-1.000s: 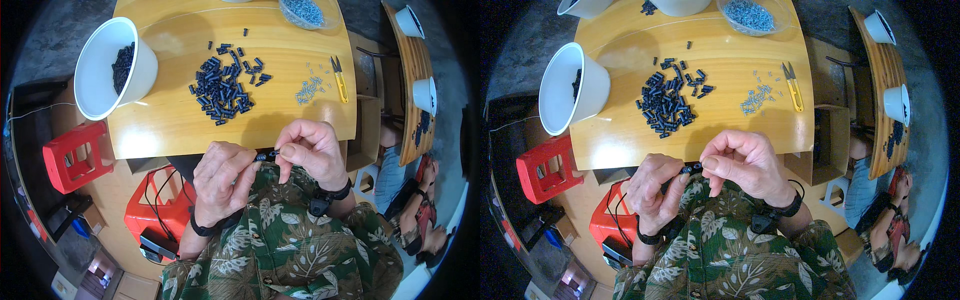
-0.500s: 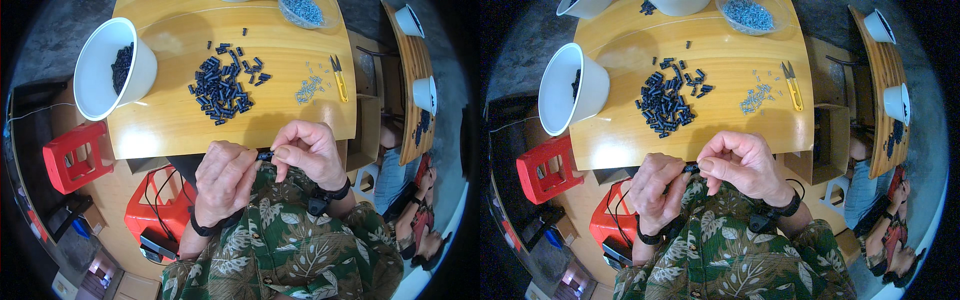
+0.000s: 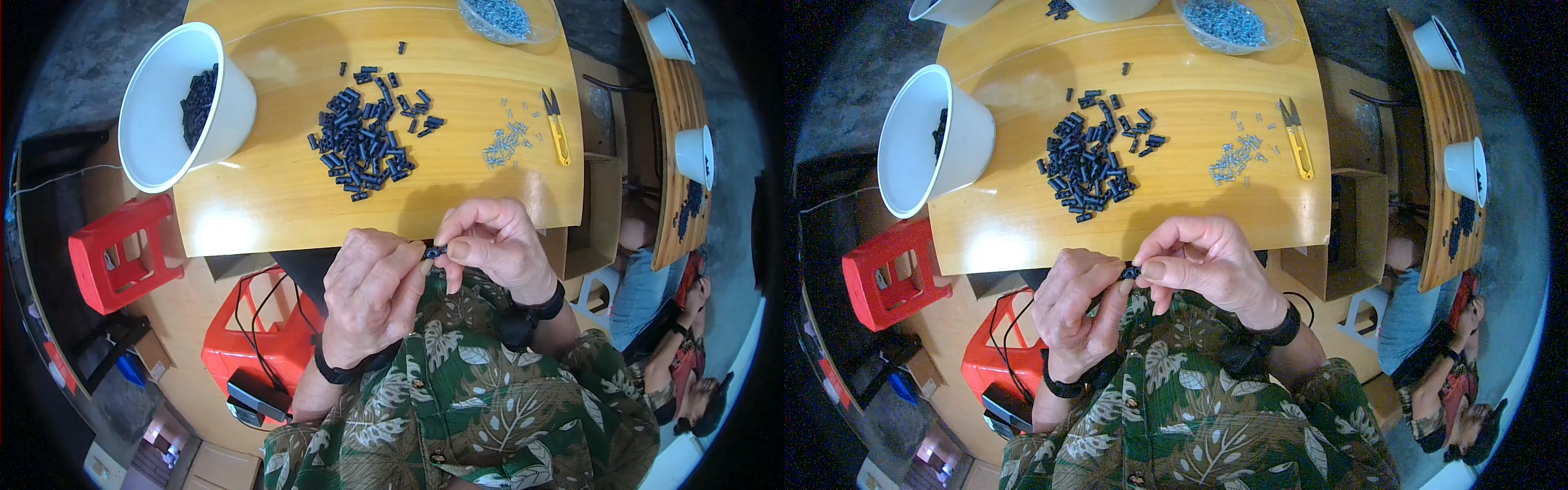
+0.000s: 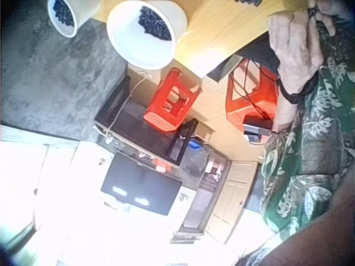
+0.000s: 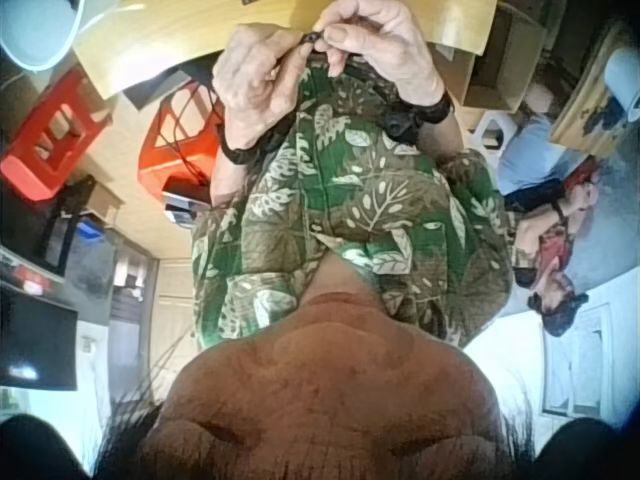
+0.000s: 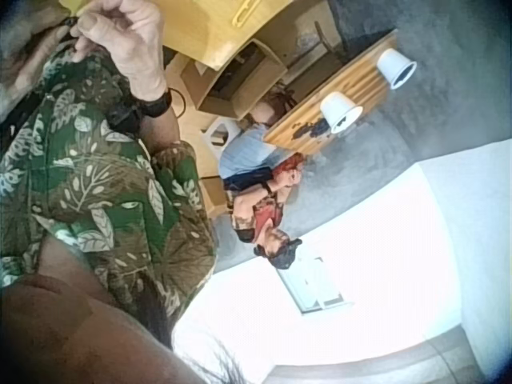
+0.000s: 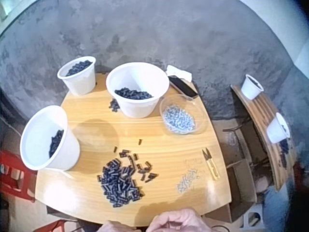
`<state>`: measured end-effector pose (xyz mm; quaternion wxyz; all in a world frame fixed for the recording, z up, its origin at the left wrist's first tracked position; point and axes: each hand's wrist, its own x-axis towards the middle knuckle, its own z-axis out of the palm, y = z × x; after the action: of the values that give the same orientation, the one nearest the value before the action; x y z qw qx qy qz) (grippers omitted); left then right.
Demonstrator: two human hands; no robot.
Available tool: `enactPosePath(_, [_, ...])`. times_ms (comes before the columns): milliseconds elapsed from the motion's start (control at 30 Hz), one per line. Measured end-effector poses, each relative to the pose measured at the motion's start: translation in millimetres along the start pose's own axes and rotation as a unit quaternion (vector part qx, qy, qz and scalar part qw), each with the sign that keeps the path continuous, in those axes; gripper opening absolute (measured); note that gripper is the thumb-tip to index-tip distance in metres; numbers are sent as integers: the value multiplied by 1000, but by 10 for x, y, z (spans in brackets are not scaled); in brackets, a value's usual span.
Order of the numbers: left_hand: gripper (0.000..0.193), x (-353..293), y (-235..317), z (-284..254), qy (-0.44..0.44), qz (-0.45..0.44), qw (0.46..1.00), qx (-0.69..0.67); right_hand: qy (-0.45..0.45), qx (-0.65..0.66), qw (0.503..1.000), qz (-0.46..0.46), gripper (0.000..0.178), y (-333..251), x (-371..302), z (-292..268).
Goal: The person assembles components by hand, picking up a black plastic piece and a small metal pin and inserting the pin into the piece. This process is repeated multiple times, handling one piece and one pin at a time from the table.
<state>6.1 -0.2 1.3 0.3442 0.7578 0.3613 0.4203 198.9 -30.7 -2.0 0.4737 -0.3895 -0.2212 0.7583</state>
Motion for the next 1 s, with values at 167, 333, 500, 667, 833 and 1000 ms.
enactPosePath(167, [25, 8, 16, -10, -15, -23, 1000, 7, -1, -19, 1000, 6, 13, -14, 8, -14])
enactPosePath(333, [24, 24, 41, -26, -29, -68, 997, -16, 8, -75, 997, 1, 11, -72, -14, 12])
enactPosePath(500, [22, 16, 37, -40, -46, -105, 993, -34, 10, -103, 995, -10, 10, -69, -14, 15])
enactPosePath(667, [25, 13, 47, -31, -34, -111, 992, -43, 17, -96, 995, 6, 10, -75, -1, 41])
enactPosePath(833, [26, 25, 60, -18, -34, -114, 992, -37, 11, -92, 996, -6, 11, -41, 5, 6])
enactPosePath(1000, [25, 2, 45, -17, -37, -116, 992, -34, 3, -102, 995, 11, 17, -44, 35, -38])
